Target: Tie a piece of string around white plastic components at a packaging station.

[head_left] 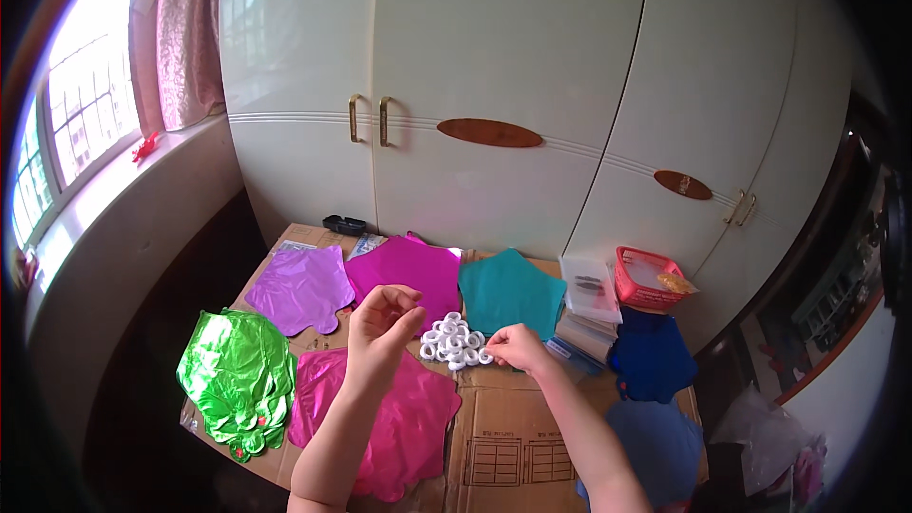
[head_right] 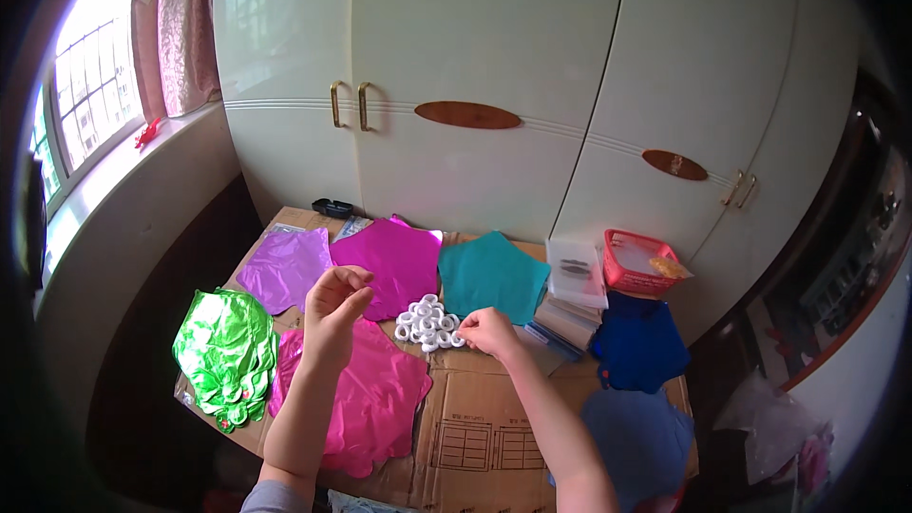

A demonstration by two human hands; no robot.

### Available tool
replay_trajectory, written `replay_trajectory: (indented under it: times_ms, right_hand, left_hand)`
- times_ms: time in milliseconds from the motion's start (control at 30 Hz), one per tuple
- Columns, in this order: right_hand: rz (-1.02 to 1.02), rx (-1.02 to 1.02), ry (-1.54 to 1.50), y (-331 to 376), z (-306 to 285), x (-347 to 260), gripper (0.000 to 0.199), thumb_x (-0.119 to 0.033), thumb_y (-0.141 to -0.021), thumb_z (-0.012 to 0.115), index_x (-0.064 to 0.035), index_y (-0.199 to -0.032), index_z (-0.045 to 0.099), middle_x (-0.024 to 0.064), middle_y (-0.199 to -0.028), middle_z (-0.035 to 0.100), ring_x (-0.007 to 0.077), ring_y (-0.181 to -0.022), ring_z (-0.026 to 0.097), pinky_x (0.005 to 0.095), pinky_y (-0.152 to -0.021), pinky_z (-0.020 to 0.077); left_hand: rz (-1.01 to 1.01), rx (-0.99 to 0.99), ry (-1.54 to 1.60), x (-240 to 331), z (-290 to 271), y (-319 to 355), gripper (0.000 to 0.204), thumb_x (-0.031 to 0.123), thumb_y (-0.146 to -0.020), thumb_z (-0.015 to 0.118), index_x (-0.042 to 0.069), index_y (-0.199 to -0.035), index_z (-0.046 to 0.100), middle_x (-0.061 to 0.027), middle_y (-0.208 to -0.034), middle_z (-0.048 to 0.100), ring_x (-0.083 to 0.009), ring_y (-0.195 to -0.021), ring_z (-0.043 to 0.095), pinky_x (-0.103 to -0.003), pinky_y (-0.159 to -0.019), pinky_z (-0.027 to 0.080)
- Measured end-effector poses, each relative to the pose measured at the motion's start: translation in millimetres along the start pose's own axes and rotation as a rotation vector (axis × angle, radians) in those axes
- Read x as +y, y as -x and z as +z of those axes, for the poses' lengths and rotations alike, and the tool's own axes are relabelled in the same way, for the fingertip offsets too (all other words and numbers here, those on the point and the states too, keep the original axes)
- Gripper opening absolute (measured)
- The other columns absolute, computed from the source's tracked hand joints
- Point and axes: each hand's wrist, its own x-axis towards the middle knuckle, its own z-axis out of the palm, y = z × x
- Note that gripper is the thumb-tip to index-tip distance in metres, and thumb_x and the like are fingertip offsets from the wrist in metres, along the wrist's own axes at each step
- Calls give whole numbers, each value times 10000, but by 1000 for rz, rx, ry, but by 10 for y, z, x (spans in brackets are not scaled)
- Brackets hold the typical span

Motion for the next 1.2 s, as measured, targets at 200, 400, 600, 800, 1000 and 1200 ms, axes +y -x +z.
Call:
replay_trajectory:
  times_ms: [200,400,600,800,1000,1200]
  right_hand:
    - [7,15,302,-244,69,-16,108,-176,-677,692,-75,-714,691,67,-610,643,149,-532,611,298,-512,479]
    - [-123,131,408,-220,170,18,125,-180,-660,700,-80,-735,690,100,-687,660,225,-647,645,320,-618,499]
    - [-200,229,324,-75,81,-2,152,-142,-730,683,-34,-837,677,72,-697,663,144,-634,631,268,-592,482]
    - [-418,236,126,993,-202,-531,124,-86,-806,623,-8,-901,642,64,-751,652,104,-644,596,234,-578,460]
    - [-512,-450,22,2656,-205,-482,163,-124,-834,604,-45,-971,642,104,-877,641,229,-779,624,298,-695,493]
    - [-191,-721,50,3190,806,835,245,-221,-883,531,-57,-1042,617,105,-992,637,266,-875,612,323,-773,480]
  left_hand:
    - [35,-16,-6,41,-68,-16,111,-19,-794,608,35,-838,522,-18,-988,526,-22,-732,465,-182,-629,398]
    - [28,-21,-30,91,-57,3,106,-18,-796,604,34,-842,524,-16,-992,525,-21,-729,464,-181,-633,397]
    - [21,-49,6,107,2,35,111,-22,-795,600,35,-848,522,-17,-995,525,-23,-741,466,-181,-646,402]
    - [52,-173,-52,387,17,364,124,-19,-789,596,17,-885,526,-55,-996,532,-77,-841,491,-208,-727,392]
    - [6,-1011,-409,679,-349,1352,162,111,-787,651,12,-906,600,-82,-890,609,-227,-850,578,-318,-740,428]
    - [-514,-1190,-304,-116,-879,2568,181,103,-832,604,21,-990,634,-111,-922,644,-260,-871,602,-343,-769,469]
